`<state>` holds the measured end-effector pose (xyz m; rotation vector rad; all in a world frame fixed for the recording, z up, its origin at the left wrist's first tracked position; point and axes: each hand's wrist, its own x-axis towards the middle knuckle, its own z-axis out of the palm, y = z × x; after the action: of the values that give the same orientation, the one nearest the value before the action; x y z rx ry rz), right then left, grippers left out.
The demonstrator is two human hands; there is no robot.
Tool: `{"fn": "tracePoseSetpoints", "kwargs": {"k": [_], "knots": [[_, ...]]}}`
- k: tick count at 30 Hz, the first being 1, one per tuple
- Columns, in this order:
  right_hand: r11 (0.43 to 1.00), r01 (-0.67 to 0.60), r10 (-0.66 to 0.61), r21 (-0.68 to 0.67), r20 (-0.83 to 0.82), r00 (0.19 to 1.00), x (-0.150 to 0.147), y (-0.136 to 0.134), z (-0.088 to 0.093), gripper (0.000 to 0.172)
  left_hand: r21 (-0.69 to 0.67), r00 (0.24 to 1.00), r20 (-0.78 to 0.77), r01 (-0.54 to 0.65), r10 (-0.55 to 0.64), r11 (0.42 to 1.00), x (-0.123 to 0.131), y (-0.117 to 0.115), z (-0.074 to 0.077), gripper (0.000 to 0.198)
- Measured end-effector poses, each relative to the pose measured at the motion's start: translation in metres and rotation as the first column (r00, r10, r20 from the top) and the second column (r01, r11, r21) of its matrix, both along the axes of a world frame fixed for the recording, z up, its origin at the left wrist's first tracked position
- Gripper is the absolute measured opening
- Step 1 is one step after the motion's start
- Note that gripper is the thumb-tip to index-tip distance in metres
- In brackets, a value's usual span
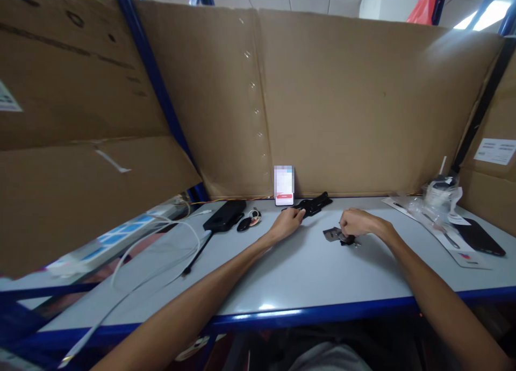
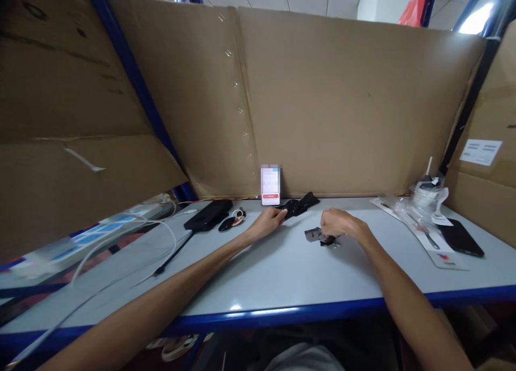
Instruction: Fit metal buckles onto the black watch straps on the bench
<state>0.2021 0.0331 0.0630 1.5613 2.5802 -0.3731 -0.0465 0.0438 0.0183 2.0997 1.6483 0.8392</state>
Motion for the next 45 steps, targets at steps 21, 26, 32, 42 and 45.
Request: {"fn": "tracePoseSetpoints", "kwargs": {"k": [21,26,32,42,45], "knots": [[0.999,-0.002,0.004,0.033,-0.076,0.997,0.001,0.0,-0.006,0.009,0.005,0.901,-0.434,0.023,-0.018,1.0,0.014,-0.02,-0.001,0.032],[1.0,0.013,-0.012,0.011,-0.095,0.995,0.004,0.004,-0.009,0.011,-0.004,0.91,-0.414,0.022,-0.021,1.0,0.014,-0.022,0.002,0.031],[0.997,-0.012,0.02,0.075,-0.105,0.994,0.005,0.004,-0.008,0.011,-0.005,0.91,-0.414,0.019,-0.019,1.0,0.014,-0.021,0.0,0.032],[0.926,0.059,-0.032,0.372,-0.078,0.996,0.002,-0.002,0.002,0.019,0.014,0.914,-0.405,0.016,-0.009,1.0,0.014,-0.025,0.001,0.027],[0.926,0.059,-0.035,0.372,-0.072,0.997,0.002,-0.001,0.002,0.019,0.05,0.889,-0.458,0.027,-0.001,0.998,0.016,-0.029,0.003,0.026]]}}
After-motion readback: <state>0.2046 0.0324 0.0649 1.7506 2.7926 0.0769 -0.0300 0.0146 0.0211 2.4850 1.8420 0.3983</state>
